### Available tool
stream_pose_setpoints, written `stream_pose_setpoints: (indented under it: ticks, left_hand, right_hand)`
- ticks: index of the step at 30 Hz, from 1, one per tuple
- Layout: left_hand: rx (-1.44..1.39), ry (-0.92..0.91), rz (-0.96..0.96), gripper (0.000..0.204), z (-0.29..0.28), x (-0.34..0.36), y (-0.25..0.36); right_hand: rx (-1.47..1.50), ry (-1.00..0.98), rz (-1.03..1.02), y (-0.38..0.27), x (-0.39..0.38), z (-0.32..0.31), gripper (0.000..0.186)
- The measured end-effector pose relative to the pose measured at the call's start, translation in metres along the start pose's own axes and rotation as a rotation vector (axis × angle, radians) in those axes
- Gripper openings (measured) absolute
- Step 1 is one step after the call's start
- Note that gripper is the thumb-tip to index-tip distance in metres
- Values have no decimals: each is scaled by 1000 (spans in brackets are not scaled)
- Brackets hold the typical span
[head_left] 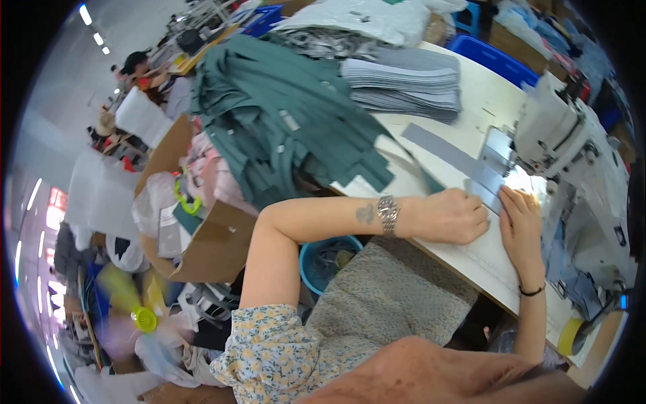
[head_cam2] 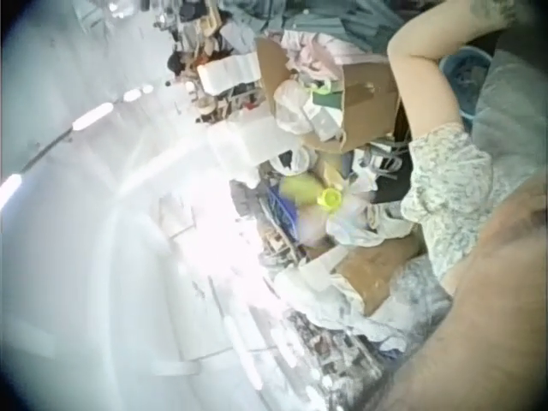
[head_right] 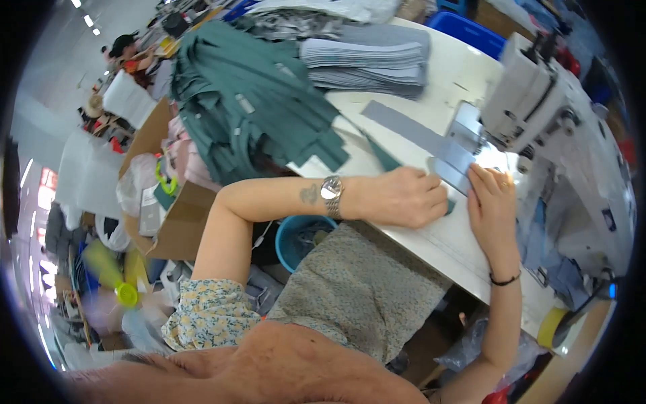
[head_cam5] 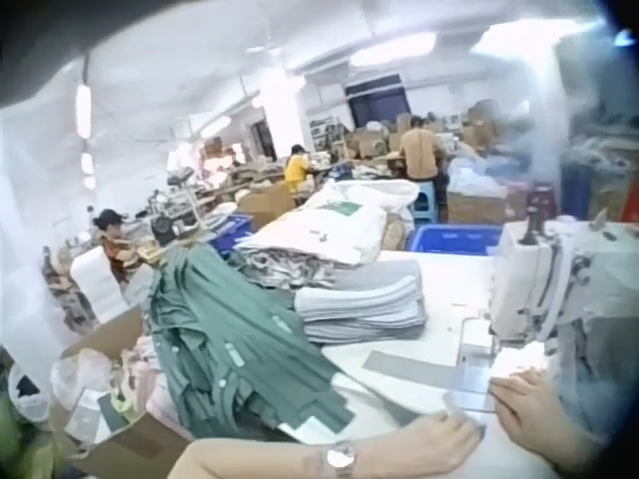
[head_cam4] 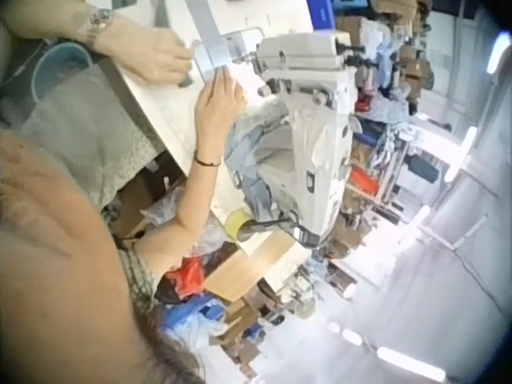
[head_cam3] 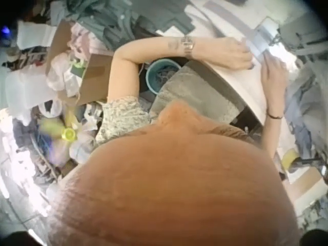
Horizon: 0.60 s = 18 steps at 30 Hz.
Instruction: Sewing green fabric straps onto grey material using an industrial sewing machine.
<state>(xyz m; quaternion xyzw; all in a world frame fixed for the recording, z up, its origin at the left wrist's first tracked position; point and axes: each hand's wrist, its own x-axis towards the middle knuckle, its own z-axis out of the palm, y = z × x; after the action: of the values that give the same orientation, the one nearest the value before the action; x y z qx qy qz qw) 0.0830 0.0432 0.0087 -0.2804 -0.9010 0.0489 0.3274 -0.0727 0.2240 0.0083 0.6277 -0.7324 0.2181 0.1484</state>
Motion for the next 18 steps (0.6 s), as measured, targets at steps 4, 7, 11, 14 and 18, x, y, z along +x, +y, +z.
stream_pose_setpoints:
  ticks: [4, 7, 11, 14, 18]
  left_hand:
    - [-379, -104, -169, 23, -2, -14, -3]
    - [-386, -112, -212, 25, -19, -23, -17]
    - [-225, -36, -106, 32, -14, -5, -46]
    - [-81, 97, 17, 36, 1, 29, -69]
    - [-177, -131, 9, 33, 29, 25, -78]
  right_hand:
    - [22, -4, -3, -3, 4, 2, 30]
    - [40, -29, 30, -3, 8, 3, 30]
    - [-24, 28, 28, 5, 2, 9, 25]
    - [-10, 43, 46, 4, -4, 8, 21]
    - [31, 16, 96, -2, -5, 8, 21]
